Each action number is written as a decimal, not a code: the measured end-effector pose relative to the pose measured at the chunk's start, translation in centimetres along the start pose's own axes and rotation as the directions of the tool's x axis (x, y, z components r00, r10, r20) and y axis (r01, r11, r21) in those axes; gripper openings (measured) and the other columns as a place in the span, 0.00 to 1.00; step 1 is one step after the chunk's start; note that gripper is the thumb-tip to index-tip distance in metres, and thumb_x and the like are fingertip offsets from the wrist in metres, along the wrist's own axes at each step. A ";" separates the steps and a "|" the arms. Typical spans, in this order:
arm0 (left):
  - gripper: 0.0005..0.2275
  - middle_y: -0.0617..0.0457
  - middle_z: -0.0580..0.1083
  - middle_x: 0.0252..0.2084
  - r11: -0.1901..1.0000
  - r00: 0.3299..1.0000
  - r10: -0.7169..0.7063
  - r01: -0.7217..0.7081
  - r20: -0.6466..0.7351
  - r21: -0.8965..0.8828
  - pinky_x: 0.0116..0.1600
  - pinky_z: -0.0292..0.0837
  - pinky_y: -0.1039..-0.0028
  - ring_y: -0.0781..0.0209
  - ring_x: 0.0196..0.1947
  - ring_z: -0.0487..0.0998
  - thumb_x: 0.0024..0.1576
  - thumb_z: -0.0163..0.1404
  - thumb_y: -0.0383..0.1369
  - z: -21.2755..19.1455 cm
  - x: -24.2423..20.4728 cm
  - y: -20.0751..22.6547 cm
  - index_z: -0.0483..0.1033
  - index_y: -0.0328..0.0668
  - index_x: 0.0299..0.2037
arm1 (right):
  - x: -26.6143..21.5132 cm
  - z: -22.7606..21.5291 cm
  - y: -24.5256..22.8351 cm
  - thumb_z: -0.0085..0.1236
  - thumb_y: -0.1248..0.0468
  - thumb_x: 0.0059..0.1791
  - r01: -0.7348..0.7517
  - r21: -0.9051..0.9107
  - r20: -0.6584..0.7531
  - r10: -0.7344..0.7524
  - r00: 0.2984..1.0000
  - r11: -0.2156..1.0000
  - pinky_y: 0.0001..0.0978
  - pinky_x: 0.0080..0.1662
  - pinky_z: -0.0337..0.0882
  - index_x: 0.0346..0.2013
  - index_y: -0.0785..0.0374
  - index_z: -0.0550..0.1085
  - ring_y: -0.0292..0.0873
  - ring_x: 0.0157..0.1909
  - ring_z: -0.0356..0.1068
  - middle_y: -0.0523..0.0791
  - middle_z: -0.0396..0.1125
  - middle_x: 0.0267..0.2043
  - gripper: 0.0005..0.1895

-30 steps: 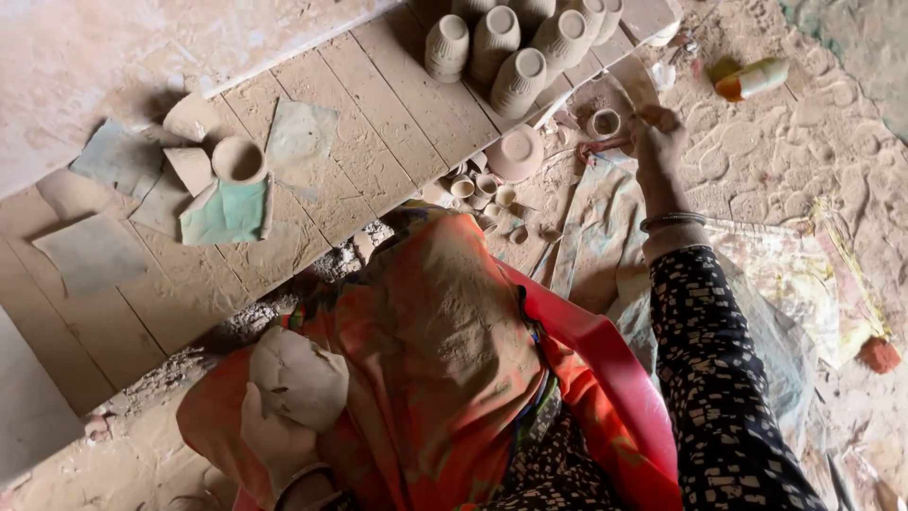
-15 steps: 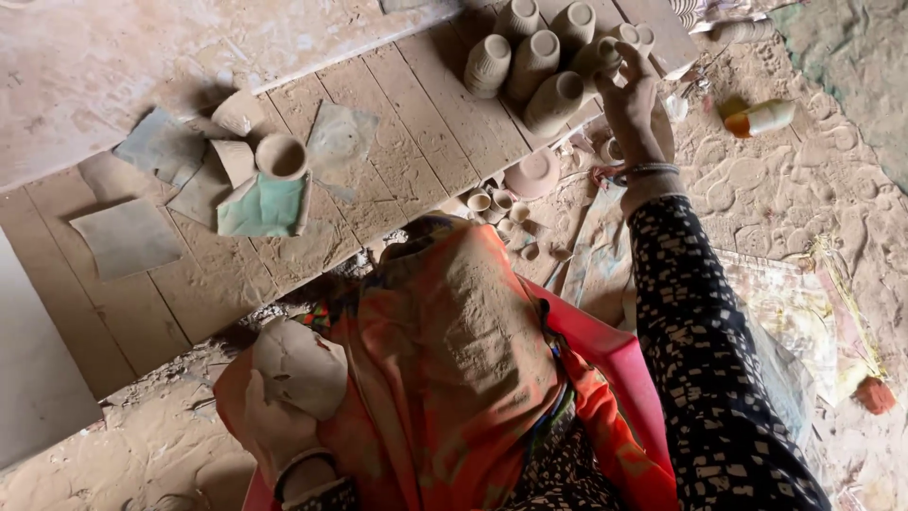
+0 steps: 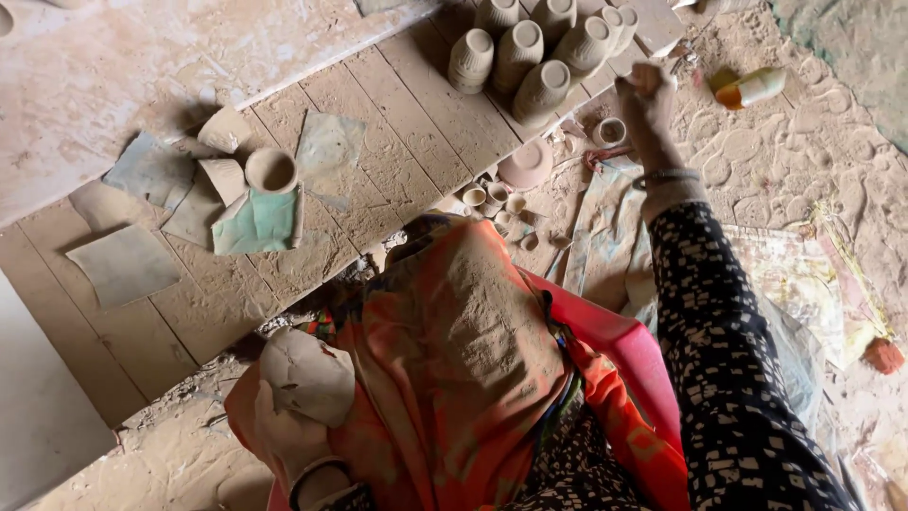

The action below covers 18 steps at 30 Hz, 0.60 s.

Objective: The person shapes a clay cup by hand, rubbing its exterior, rim, and base against a piece of clay to smooth the surface. They then set the cup aside and pick up another clay cup to repeat the process.

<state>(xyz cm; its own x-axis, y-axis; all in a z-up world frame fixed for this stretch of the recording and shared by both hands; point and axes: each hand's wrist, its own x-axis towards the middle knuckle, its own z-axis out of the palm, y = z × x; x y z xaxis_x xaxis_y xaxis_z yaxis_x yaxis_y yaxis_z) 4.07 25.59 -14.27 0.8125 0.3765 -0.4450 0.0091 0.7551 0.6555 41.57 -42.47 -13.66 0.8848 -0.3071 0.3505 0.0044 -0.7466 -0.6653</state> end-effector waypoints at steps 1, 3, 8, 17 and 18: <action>0.27 0.43 0.65 0.70 1.000 1.000 -0.006 0.006 0.005 0.003 0.74 0.59 0.54 0.47 0.70 0.66 0.67 0.39 0.44 0.2 0.1 0.0 0.61 0.30 0.70 | -1.8 -0.8 0.7 0.65 0.67 0.48 -0.005 -0.004 -0.005 0.005 1.000 1.000 0.32 0.42 0.78 0.50 0.68 0.77 0.44 0.43 0.77 0.52 0.75 0.47 0.16; 0.27 0.43 0.65 0.70 1.000 1.000 0.010 -0.010 0.028 -0.008 0.74 0.59 0.54 0.47 0.70 0.66 0.67 0.39 0.43 0.7 0.5 0.2 0.60 0.30 0.70 | -5.1 -2.3 1.7 0.65 0.59 0.57 -0.188 -0.195 0.061 0.203 0.977 0.963 0.44 0.34 0.65 0.52 0.63 0.78 0.46 0.31 0.64 0.48 0.72 0.36 0.13; 0.27 0.44 0.65 0.70 0.999 0.996 -0.001 0.005 0.089 -0.043 0.74 0.60 0.54 0.48 0.70 0.66 0.67 0.39 0.44 1.9 1.4 1.1 0.60 0.31 0.70 | -11.4 -5.6 4.3 0.71 0.62 0.45 -0.484 -0.078 -0.047 0.482 0.875 0.872 0.38 0.43 0.69 0.44 0.65 0.76 0.43 0.40 0.67 0.48 0.70 0.40 0.17; 0.23 0.44 0.67 0.68 0.996 0.983 0.077 -0.084 -0.166 -0.037 0.72 0.65 0.59 0.50 0.68 0.68 0.68 0.42 0.41 -0.1 1.7 -0.7 0.63 0.29 0.66 | -17.3 -4.6 2.4 0.67 0.57 0.48 -0.590 -0.304 0.046 0.630 0.775 0.748 0.40 0.54 0.71 0.54 0.64 0.74 0.47 0.54 0.70 0.52 0.70 0.54 0.23; 0.22 0.45 0.67 0.66 0.997 0.977 0.050 -0.061 -0.208 -0.049 0.70 0.67 0.59 0.50 0.66 0.69 0.67 0.42 0.40 0.5 1.2 -0.3 0.63 0.31 0.65 | -18.2 -4.1 2.4 0.67 0.56 0.49 -0.506 -0.456 0.133 0.619 0.774 0.732 0.41 0.54 0.72 0.55 0.65 0.73 0.49 0.54 0.70 0.54 0.70 0.55 0.25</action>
<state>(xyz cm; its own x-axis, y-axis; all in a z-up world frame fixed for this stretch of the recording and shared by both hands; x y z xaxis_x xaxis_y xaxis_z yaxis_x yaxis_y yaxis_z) 5.40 25.51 -14.71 0.6729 0.5169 -0.5292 -0.0687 0.7560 0.6510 23.58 -41.07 -18.96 0.7498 -0.6212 -0.2278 -0.6573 -0.6601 -0.3636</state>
